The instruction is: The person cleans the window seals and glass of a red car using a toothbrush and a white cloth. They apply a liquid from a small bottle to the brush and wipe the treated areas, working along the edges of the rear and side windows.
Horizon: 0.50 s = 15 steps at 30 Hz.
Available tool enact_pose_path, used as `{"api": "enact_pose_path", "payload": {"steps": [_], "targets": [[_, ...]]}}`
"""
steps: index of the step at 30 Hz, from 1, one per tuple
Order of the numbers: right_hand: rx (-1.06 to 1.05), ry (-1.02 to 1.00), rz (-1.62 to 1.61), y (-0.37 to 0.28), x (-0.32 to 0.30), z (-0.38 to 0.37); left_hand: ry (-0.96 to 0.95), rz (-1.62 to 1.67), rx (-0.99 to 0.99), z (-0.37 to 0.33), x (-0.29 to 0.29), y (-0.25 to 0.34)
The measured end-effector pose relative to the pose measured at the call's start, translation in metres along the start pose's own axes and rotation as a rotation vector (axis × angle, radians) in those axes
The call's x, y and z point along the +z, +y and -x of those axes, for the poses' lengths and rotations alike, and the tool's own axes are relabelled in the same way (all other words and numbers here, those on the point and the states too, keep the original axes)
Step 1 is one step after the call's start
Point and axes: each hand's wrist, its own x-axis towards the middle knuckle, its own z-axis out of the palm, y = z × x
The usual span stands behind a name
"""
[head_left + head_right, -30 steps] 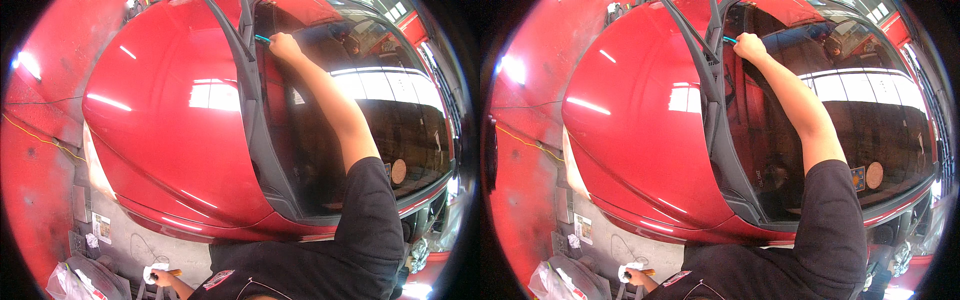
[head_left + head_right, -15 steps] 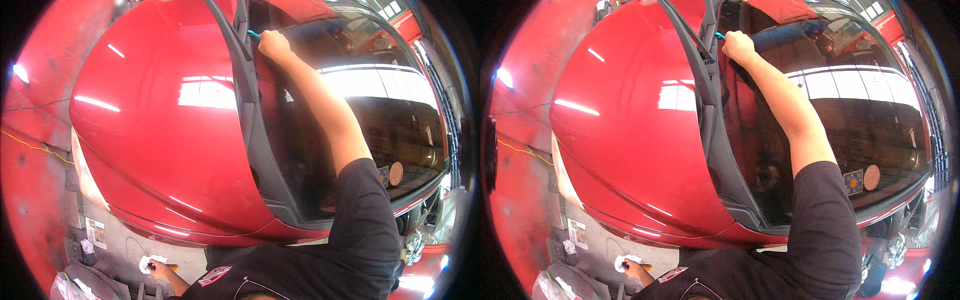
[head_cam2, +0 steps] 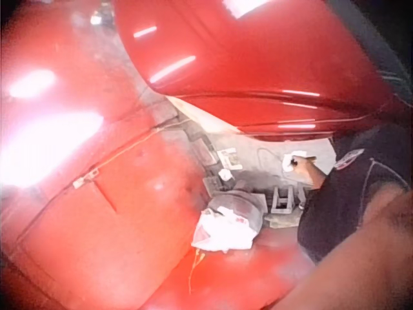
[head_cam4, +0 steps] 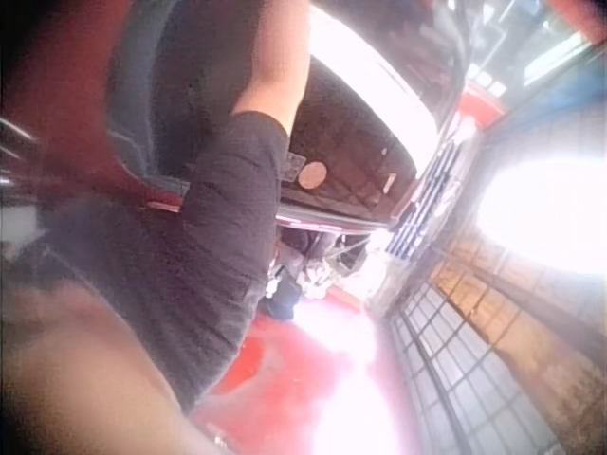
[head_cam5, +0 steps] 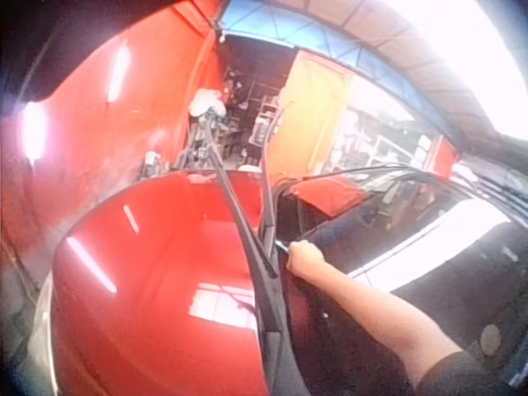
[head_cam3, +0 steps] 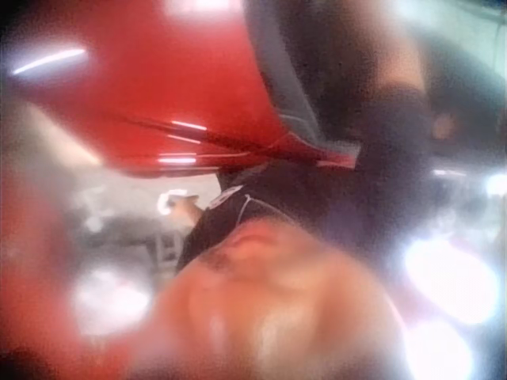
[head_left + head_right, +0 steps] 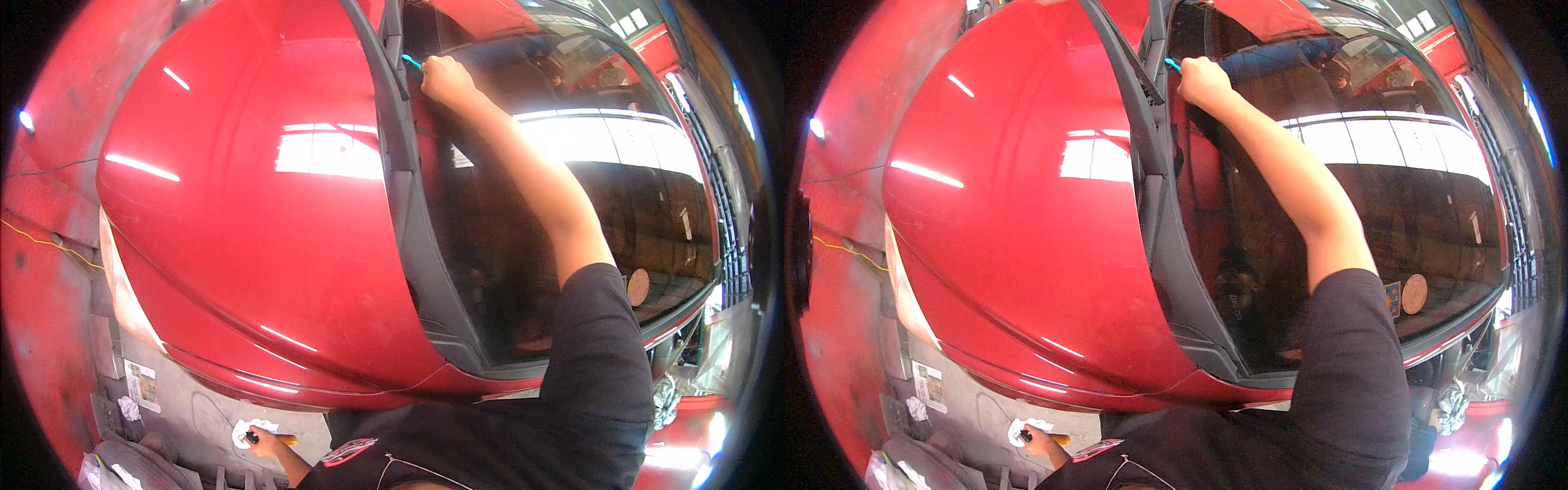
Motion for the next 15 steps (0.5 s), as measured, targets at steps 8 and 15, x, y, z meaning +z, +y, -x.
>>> {"api": "enact_pose_path", "payload": {"steps": [8, 15], "targets": [[0.048, 0.007, -0.001, 0.007, 0.002, -0.013, -0.058, 0.002, 0.038, 0.007, 0.027, 0.003], [-0.009, -0.126, -0.042, -0.005, -0.018, 0.020, -0.090, 0.049, 0.037, -0.011, 0.031, -0.009]]}}
